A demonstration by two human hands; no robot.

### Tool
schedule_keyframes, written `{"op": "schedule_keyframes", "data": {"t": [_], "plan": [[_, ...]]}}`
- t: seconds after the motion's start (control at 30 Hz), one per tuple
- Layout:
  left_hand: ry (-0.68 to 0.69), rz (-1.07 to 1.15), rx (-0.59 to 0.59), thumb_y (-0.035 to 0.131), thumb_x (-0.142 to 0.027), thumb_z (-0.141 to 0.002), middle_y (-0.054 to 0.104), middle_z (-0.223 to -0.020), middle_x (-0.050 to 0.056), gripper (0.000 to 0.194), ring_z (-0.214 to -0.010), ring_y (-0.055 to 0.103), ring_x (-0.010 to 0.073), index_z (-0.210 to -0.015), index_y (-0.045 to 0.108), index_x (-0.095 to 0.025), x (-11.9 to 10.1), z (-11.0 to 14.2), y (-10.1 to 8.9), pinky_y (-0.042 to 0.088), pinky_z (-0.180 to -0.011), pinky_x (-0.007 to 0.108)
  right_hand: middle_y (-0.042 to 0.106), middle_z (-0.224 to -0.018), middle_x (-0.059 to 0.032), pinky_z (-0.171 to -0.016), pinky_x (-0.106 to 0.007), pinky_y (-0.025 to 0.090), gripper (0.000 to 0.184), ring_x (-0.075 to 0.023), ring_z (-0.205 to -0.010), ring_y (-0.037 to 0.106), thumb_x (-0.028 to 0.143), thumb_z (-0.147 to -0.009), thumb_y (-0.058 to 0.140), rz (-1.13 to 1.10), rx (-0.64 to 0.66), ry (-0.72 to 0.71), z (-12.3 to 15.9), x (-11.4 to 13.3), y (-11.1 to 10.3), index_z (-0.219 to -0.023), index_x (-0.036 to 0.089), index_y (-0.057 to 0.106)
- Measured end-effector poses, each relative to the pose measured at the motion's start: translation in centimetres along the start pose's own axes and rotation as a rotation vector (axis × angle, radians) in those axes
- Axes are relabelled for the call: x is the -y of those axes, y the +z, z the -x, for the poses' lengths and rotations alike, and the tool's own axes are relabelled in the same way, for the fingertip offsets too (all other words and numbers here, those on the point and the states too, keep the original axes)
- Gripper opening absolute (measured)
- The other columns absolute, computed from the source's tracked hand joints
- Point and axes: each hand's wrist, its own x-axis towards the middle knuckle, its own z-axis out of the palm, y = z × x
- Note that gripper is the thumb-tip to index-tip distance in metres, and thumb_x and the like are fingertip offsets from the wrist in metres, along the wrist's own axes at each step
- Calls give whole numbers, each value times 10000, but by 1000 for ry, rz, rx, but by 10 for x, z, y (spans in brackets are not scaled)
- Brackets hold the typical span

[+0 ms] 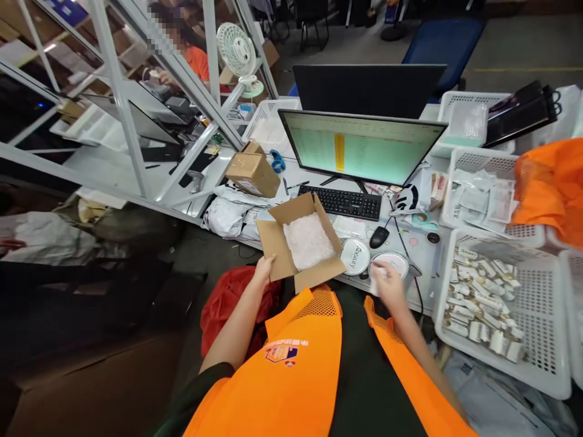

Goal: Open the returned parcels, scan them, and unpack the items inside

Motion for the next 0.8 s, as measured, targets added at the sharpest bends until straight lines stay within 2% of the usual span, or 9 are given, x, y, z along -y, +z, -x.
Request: {"op": "schedule_keyframes", "data": {"t": [0.07, 0.13, 0.23, 0.33, 0.43, 0.53, 0.6, 0.7, 0.8], "plan": [[38, 18, 8, 775, -297, -818, 769, -948, 169, 278, -865, 753, 284, -997, 689, -104, 1, 5, -3, 611, -846, 452, 683, -1157, -91, -1058, -418, 497, 181, -244, -1134, 628, 301, -968, 614, 258, 195, -173, -8, 18, 45, -1086, 209, 717], [101, 8, 21, 769, -340, -811, 777, -983, 153, 309, -899, 748, 278, -1008, 704, -110, 4, 15, -8, 603, -847, 420, 662, -1238, -97, -1067, -377, 488, 259, -235, -1161, 626, 250, -964, 580, 553, 402, -314, -30, 37, 99, -1190, 208, 699], [209, -43, 46, 771, -421, -775, 782, -984, 134, 375, -936, 732, 298, -985, 730, -114, 13, 34, -15, 582, -854, 403, 498, -1495, -168, -1073, -432, 480, 452, -305, -1232, 588, 163, -889, 623, 724, 440, -315, -78, 56, 173, -1340, 165, 627], [308, -96, 59, 755, -492, -759, 780, -952, 121, 410, -937, 716, 306, -943, 743, -125, 21, 48, -24, 557, -868, 397, 288, -1627, -230, -1055, -510, 475, 678, -376, -1296, 518, 115, -874, 592, 857, 391, -280, -118, 62, 218, -1531, 150, 426], [354, -123, 53, 723, -530, -770, 774, -913, 123, 420, -895, 710, 303, -907, 738, -134, 27, 48, -35, 552, -844, 395, 269, -1620, -275, -1030, -473, 490, 759, -375, -1281, 520, 129, -882, 608, 941, 388, -249, -136, 59, 240, -1579, 100, 306], [344, -122, 44, 724, -535, -759, 768, -875, 127, 411, -863, 708, 303, -865, 726, -138, 34, 38, -50, 554, -821, 395, 436, -1499, -294, -1001, -384, 496, 540, -294, -1207, 582, 170, -997, 486, 988, 414, -207, -141, 56, 257, -1496, 0, 369], [317, -104, 36, 728, -527, -754, 768, -887, 132, 407, -877, 711, 304, -873, 722, -139, 40, 29, -60, 557, -826, 396, 566, -1372, -237, -977, -384, 514, 403, -247, -1137, 626, 204, -1045, 444, 1026, 442, -177, -141, 56, 268, -1399, 16, 483], [258, -52, 19, 718, -524, -765, 773, -968, 153, 435, -924, 721, 301, -951, 717, -130, 51, 15, -70, 567, -841, 400, 629, -1278, -179, -953, -423, 529, 281, -262, -1083, 660, 193, -1002, 524, 1080, 495, -180, -124, 55, 278, -1243, 99, 634], [188, 17, 20, 704, -543, -775, 769, -1021, 176, 487, -905, 734, 287, -1015, 696, -120, 58, 1, -79, 586, -812, 400, 634, -1242, -180, -899, -382, 520, 276, -282, -1030, 678, 121, -928, 528, 1096, 536, -233, -81, 51, 273, -1136, 139, 708]]}}
